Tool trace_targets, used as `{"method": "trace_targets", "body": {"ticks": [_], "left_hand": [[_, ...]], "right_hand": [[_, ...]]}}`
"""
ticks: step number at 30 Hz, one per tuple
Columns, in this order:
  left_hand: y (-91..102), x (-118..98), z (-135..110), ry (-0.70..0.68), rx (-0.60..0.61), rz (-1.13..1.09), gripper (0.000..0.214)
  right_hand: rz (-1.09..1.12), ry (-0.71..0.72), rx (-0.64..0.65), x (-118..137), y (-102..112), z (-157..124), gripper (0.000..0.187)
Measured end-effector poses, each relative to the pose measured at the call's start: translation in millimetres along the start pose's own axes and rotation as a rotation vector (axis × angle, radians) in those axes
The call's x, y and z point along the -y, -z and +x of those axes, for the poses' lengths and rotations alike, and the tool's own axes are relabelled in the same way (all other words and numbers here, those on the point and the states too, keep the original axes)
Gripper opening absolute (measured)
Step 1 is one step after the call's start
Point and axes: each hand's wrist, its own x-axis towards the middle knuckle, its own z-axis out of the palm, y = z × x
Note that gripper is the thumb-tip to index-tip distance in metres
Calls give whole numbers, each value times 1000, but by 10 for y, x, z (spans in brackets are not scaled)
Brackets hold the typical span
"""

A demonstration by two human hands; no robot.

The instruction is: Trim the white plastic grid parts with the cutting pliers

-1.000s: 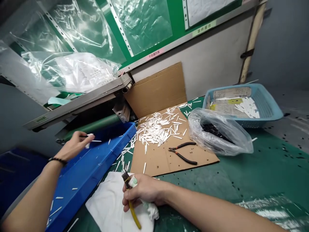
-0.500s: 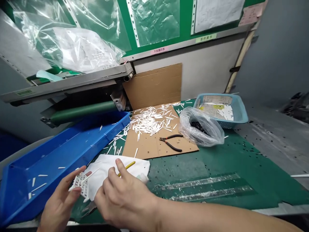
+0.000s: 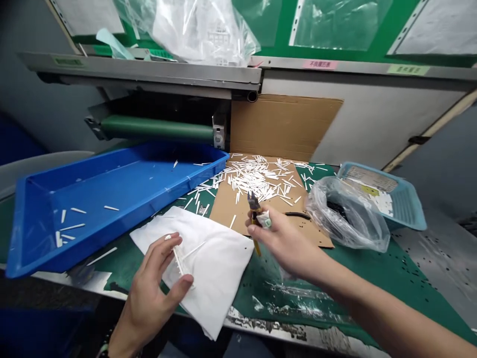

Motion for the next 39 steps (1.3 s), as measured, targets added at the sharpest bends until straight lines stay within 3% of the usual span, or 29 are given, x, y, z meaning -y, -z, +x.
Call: {"method": "trace_targets", "body": {"ticks": [5, 10, 15, 26, 39], "left_hand": [[-178, 63, -104, 60, -172, -32, 102], [-171, 95, -100, 119, -134, 15, 95], [-186, 64, -126, 178, -165, -36, 96], [-210, 17, -144, 315, -146, -17, 97], [-246, 10, -119, 280, -189, 34, 88]], "right_hand": [[-368, -70, 262, 4, -271, -17, 26], [-521, -106, 476, 118, -643, 60, 21], [-704, -224, 620, 355, -864, 237, 21], [-760, -160, 623, 519, -1066, 390, 32], [-900, -182, 598, 551, -1182, 414, 41]]}}
